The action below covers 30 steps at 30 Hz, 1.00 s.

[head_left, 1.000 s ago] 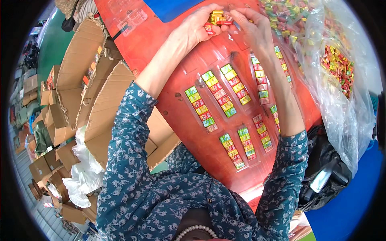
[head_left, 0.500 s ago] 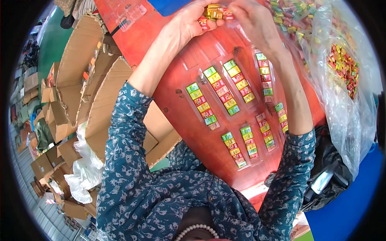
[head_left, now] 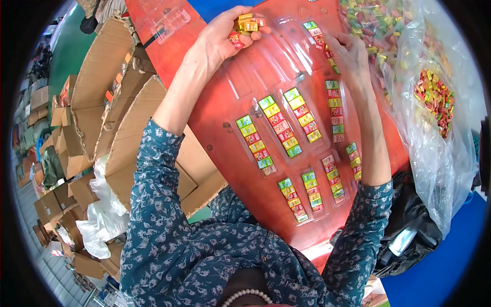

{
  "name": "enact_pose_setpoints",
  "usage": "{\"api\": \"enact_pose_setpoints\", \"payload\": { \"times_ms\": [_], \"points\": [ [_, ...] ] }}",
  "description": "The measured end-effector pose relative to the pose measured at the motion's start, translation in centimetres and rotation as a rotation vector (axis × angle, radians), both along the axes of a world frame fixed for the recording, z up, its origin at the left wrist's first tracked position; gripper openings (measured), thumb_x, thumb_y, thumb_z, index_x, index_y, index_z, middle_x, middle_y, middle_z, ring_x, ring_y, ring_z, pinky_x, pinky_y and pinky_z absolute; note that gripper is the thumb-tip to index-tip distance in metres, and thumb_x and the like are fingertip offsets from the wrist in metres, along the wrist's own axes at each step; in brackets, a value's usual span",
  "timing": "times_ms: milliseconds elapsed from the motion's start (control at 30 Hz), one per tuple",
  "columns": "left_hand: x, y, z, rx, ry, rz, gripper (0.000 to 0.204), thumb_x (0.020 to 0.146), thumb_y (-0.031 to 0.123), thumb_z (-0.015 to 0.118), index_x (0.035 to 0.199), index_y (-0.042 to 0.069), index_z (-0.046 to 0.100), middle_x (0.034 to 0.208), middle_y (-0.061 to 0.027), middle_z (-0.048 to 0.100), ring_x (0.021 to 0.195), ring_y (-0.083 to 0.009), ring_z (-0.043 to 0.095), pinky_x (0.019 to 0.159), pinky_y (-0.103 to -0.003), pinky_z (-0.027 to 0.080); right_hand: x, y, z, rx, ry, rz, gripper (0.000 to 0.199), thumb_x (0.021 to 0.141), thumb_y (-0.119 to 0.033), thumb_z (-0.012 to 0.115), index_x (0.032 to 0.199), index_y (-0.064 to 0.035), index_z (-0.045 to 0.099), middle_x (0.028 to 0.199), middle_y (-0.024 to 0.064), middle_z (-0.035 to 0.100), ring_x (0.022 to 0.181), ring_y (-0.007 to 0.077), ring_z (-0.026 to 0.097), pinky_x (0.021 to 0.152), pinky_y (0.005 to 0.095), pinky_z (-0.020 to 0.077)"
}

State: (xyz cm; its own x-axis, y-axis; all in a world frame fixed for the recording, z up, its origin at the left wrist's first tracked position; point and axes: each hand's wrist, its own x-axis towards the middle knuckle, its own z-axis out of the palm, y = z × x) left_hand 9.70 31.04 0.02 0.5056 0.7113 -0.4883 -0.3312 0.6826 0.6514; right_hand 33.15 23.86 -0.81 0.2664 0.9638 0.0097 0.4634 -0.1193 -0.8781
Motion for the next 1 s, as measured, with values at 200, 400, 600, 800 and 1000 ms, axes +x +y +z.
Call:
{"api": "enact_pose_setpoints", "payload": {
  "times_ms": [200,400,600,800,1000],
  "points": [
    [1.6,-0.3,0.3,-0.010,0.033,0.047,0.035,0.090,0.023,0.041,0.105,-0.007,0.048,0.093,-0.0274,0.057,0.056,-0.0202,0.055,0.033,-0.018,0.041,-2.8,0.2,0.2,0.119,-0.189,-0.055,0.027,0.074,-0.025,0.058,0.076,0.0016,0.064,0.063,0.0223,0.058,0.062,0.0340,0.060,0.060,0.0379,0.0454],
    [2.1,-0.2,-0.3,-0.029,-0.088,-0.067,0.029,0.090,0.023,0.039,0.096,-0.004,0.049,0.085,-0.0248,0.060,0.052,-0.0232,0.057,0.033,-0.022,0.043,-4.6,-1.0,1.2,0.061,-0.549,-0.027,0.025,0.075,-0.024,0.061,0.077,0.0006,0.065,0.066,0.0248,0.057,0.066,0.0380,0.059,0.060,0.0410,0.0457],
    [2.1,-0.4,-1.1,-0.065,-0.095,-0.053,0.025,0.091,0.023,0.039,0.104,0.002,0.042,0.086,-0.0251,0.060,0.052,-0.0227,0.057,0.033,-0.022,0.042,-3.8,-0.5,1.0,0.103,-0.535,0.026,0.025,0.075,-0.021,0.061,0.071,0.0038,0.062,0.067,0.0248,0.057,0.065,0.0388,0.059,0.059,0.0440,0.0467],
    [2.6,-0.4,-1.1,0.069,0.002,-0.039,0.035,0.091,0.023,0.038,0.100,-0.007,0.051,0.091,-0.0279,0.058,0.055,-0.0192,0.056,0.033,-0.018,0.041,-2.4,0.7,0.4,0.264,-0.505,0.205,0.018,0.077,-0.016,0.058,0.074,0.0011,0.062,0.070,0.0212,0.058,0.066,0.0370,0.058,0.059,0.0434,0.0461],
    [2.8,0.1,-0.8,0.126,0.075,-0.038,0.036,0.091,0.024,0.036,0.099,-0.007,0.051,0.090,-0.0280,0.058,0.055,-0.0189,0.056,0.034,-0.018,0.042,-1.9,2.1,0.3,0.481,-0.889,0.539,0.007,0.075,-0.009,0.050,0.077,-0.0048,0.056,0.086,0.0165,0.053,0.071,0.0328,0.058,0.056,0.0399,0.0469]
  ]
}}
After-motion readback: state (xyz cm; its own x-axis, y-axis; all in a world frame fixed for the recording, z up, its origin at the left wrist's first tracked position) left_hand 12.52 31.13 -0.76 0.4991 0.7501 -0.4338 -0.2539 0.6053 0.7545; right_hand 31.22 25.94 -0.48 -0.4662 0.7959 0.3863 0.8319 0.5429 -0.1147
